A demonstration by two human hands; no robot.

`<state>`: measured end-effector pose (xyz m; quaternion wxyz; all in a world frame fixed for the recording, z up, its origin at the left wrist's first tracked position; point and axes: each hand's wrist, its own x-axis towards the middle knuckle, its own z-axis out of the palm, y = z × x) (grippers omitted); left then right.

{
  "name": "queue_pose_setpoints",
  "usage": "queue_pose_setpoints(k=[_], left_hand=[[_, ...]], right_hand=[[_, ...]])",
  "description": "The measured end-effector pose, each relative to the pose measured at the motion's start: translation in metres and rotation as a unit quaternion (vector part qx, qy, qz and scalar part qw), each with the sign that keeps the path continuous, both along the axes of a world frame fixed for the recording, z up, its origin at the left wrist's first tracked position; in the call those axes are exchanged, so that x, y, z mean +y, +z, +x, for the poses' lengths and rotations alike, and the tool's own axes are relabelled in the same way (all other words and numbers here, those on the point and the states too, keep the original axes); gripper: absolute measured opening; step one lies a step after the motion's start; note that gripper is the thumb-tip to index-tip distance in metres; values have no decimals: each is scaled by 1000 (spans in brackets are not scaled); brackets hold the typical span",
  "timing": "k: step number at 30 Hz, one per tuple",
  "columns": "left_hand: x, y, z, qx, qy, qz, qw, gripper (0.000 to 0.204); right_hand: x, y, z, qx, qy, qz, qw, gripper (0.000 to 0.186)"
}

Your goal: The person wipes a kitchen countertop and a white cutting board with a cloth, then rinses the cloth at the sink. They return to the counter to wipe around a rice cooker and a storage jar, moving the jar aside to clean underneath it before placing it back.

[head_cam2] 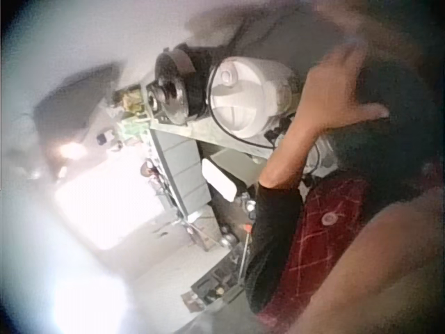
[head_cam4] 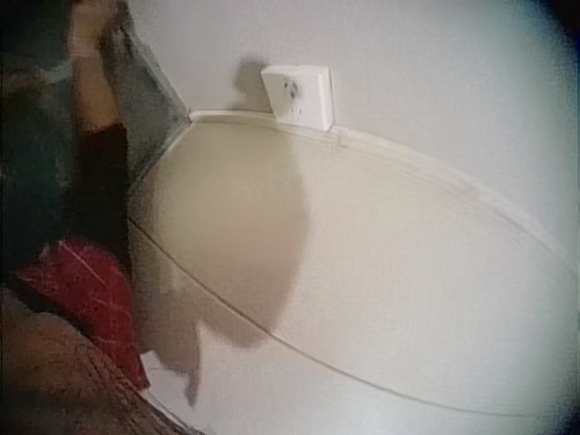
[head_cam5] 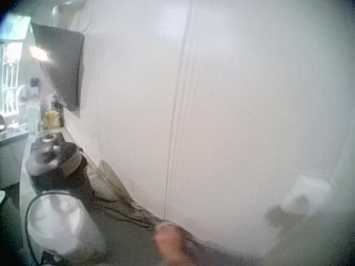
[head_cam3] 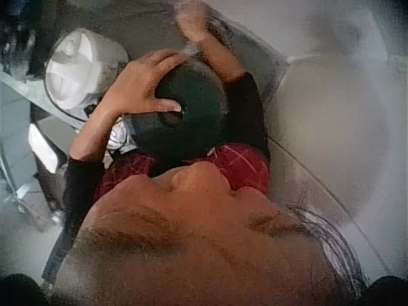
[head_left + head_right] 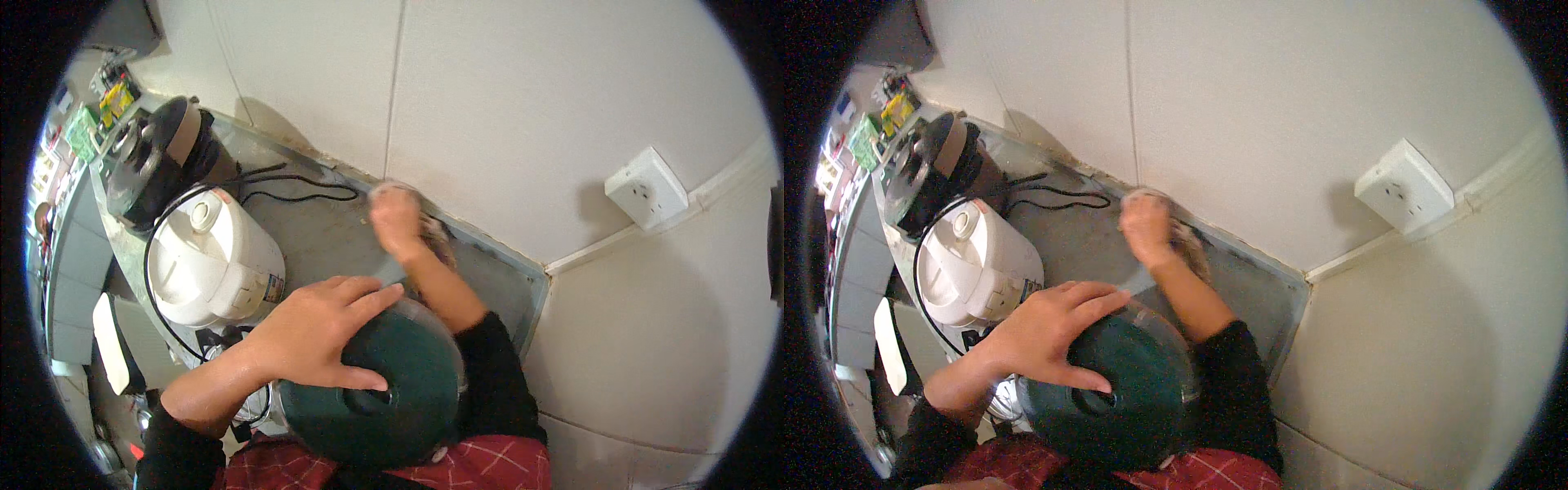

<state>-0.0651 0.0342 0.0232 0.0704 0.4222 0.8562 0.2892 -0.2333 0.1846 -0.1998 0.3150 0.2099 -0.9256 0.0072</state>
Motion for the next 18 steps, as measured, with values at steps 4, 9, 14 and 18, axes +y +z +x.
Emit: queue_pose_setpoints(k=[4,9,14,18], left_hand=[[1,5,-1,-13,40,-15,999,91],[0,8,5,-10,66,-50,997,95],[-1,6,6,-4,56,-34,998,93],[-6,2,11,34,56,6,998,87]], right_hand=[[-39,10,-49,-18,132,-56,990,11],[-7,45,-39,-286,252,-349,856,19],[91,35,39,-250,173,-632,713,20],[156,13,98,-253,10,-659,709,37]])
